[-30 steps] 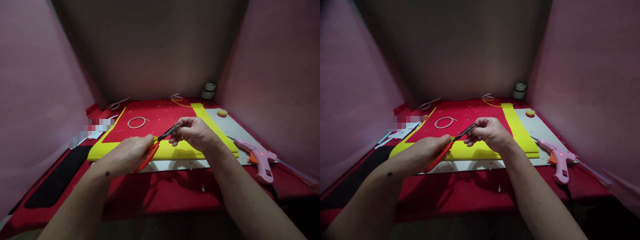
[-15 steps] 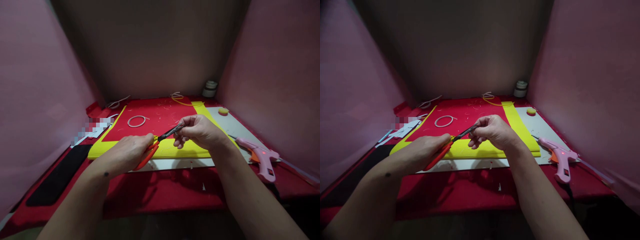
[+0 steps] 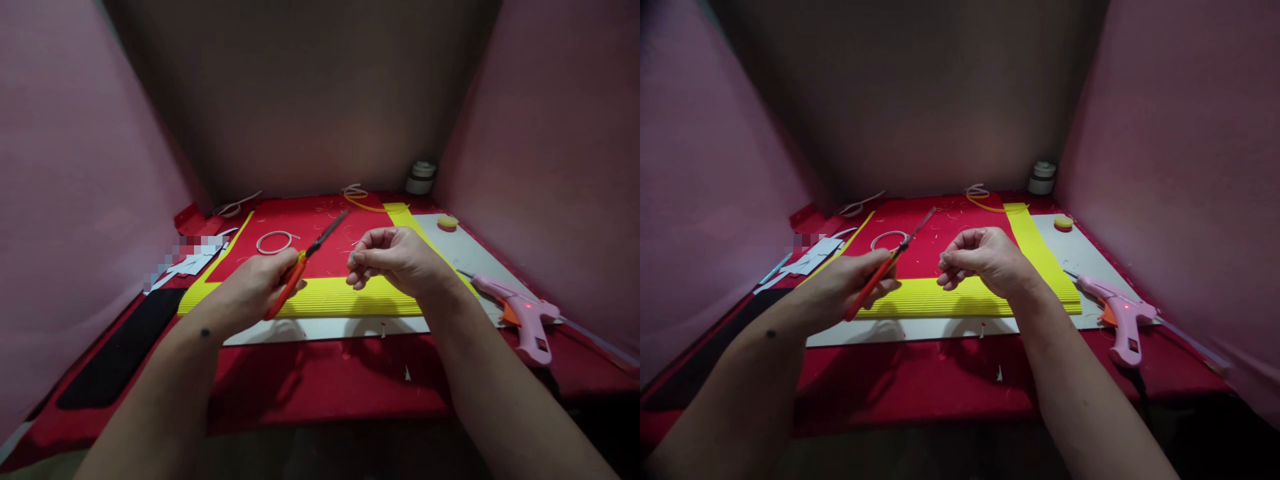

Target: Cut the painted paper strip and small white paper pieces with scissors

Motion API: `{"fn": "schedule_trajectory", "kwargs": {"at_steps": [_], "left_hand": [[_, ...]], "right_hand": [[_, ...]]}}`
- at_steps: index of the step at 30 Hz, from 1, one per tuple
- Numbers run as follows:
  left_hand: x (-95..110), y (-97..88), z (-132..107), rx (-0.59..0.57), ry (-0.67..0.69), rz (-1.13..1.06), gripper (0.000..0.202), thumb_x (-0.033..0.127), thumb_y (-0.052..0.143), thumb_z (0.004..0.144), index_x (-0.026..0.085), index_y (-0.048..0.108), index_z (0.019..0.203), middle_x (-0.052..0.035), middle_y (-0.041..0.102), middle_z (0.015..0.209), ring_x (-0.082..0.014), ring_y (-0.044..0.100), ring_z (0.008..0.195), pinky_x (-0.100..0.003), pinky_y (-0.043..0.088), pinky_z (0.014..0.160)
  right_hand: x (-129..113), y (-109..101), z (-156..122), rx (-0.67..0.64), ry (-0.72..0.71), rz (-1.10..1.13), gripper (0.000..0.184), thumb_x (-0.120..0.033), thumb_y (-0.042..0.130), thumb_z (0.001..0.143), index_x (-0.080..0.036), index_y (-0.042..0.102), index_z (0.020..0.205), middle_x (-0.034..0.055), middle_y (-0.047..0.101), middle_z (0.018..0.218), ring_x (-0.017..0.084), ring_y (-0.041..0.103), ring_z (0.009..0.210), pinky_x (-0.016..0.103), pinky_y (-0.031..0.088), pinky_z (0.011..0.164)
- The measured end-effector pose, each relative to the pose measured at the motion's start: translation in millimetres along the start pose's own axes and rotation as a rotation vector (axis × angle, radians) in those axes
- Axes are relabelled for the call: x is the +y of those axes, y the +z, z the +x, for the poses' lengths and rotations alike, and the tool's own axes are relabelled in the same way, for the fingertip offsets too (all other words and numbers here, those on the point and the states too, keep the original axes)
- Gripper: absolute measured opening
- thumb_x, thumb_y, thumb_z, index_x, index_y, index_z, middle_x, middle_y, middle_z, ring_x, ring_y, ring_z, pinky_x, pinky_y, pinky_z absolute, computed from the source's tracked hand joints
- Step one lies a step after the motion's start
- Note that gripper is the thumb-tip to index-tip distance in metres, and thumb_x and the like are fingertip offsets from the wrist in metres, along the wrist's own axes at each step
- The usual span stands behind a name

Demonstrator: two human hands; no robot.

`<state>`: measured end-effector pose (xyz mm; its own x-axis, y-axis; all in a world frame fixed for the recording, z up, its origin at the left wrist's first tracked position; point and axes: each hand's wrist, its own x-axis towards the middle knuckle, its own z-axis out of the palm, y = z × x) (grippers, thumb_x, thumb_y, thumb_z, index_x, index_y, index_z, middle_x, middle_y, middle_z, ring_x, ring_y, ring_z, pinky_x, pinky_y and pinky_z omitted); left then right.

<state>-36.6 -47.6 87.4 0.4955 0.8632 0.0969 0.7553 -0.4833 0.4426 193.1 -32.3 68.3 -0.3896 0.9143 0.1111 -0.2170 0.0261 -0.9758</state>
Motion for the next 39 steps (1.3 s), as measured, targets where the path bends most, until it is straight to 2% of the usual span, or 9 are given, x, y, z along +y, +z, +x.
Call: {"fn": "schedule_trajectory", "kwargs": {"at_steps": [4,6,11,16,20,25,35,37,39], "left_hand": [[13,6.5,6,0.111,-0.149,-0.426,0.01,0.025,0.051,0.077,0.018,0.046,0.08,0.0037,0.049,0.063,-0.0069,0.044,0.05,-0.019,0.035,0.044],[17,11.2,8,0.143,-0.171,-0.549,0.012,0.026,0.054,0.076,0.017,0.047,0.082,0.0042,0.048,0.061,-0.007,0.044,0.049,-0.019,0.035,0.044],[15,19.0,9,0.228,-0.055,-0.648,0.015,0.024,0.057,0.077,0.017,0.053,0.089,0.0015,0.053,0.074,-0.0091,0.051,0.063,-0.021,0.041,0.053],[20,20.1,10,0.28,-0.05,-0.762,0.021,0.025,0.065,0.069,0.015,0.052,0.082,0.0014,0.054,0.071,-0.01,0.053,0.06,-0.022,0.041,0.052],[22,20.3,10,0.213,-0.048,-0.744,0.017,0.023,0.063,0.07,0.015,0.053,0.081,0.0019,0.053,0.068,-0.0097,0.053,0.059,-0.021,0.04,0.051],[24,20.8,9,0.219,-0.067,-0.702,0.01,0.018,0.06,0.07,0.015,0.052,0.077,0.0027,0.052,0.068,-0.0075,0.049,0.059,-0.02,0.039,0.053],[29,28.2,12,0.393,-0.088,-0.779,0.015,0.02,0.062,0.071,0.016,0.048,0.076,0.0035,0.053,0.066,-0.0081,0.052,0.057,-0.02,0.04,0.051],[26,24.9,11,0.357,-0.077,-0.714,0.013,0.022,0.059,0.073,0.016,0.048,0.077,0.0032,0.052,0.065,-0.0085,0.051,0.057,-0.02,0.039,0.051],[21,17.8,8,0.244,-0.069,-0.583,0.01,0.023,0.054,0.076,0.017,0.048,0.08,0.0028,0.051,0.065,-0.0087,0.049,0.056,-0.021,0.038,0.05]], "right_hand": [[4,5,2,0.062,-0.069,-0.018,0.012,-0.02,0.071,0.065,-0.012,0.062,0.066,0.003,0.065,0.054,0.013,0.062,0.049,0.023,0.05,0.05],[6,9,3,0.065,-0.093,-0.001,0.013,-0.02,0.072,0.065,-0.012,0.062,0.066,0.0017,0.064,0.052,0.011,0.06,0.047,0.022,0.048,0.048],[8,17,3,0.036,-0.05,0.06,0.016,-0.023,0.073,0.064,-0.013,0.06,0.065,0.0026,0.066,0.059,0.016,0.065,0.053,0.026,0.052,0.051],[16,21,2,-0.049,0.015,0.018,0.014,-0.021,0.071,0.067,-0.013,0.06,0.067,0.0026,0.065,0.056,0.015,0.064,0.051,0.025,0.051,0.051],[22,23,2,-0.096,0.025,0.011,0.011,-0.02,0.07,0.068,-0.014,0.061,0.067,0.0018,0.065,0.06,0.014,0.065,0.053,0.025,0.051,0.05],[22,26,3,-0.093,0.066,-0.01,0.014,-0.021,0.071,0.066,-0.013,0.06,0.064,0.0018,0.063,0.057,0.014,0.063,0.05,0.025,0.05,0.047],[32,38,6,0.058,-0.041,0.141,0.012,-0.018,0.071,0.064,-0.014,0.059,0.064,-0.0018,0.06,0.053,0.011,0.059,0.046,0.023,0.047,0.047],[31,38,6,0.07,-0.045,0.142,0.011,-0.017,0.07,0.063,-0.014,0.06,0.063,-0.0021,0.06,0.053,0.01,0.059,0.046,0.022,0.045,0.046],[29,35,6,0.073,-0.046,0.118,0.009,-0.015,0.069,0.063,-0.014,0.06,0.062,-0.0023,0.059,0.051,0.01,0.058,0.045,0.022,0.045,0.045]]}}
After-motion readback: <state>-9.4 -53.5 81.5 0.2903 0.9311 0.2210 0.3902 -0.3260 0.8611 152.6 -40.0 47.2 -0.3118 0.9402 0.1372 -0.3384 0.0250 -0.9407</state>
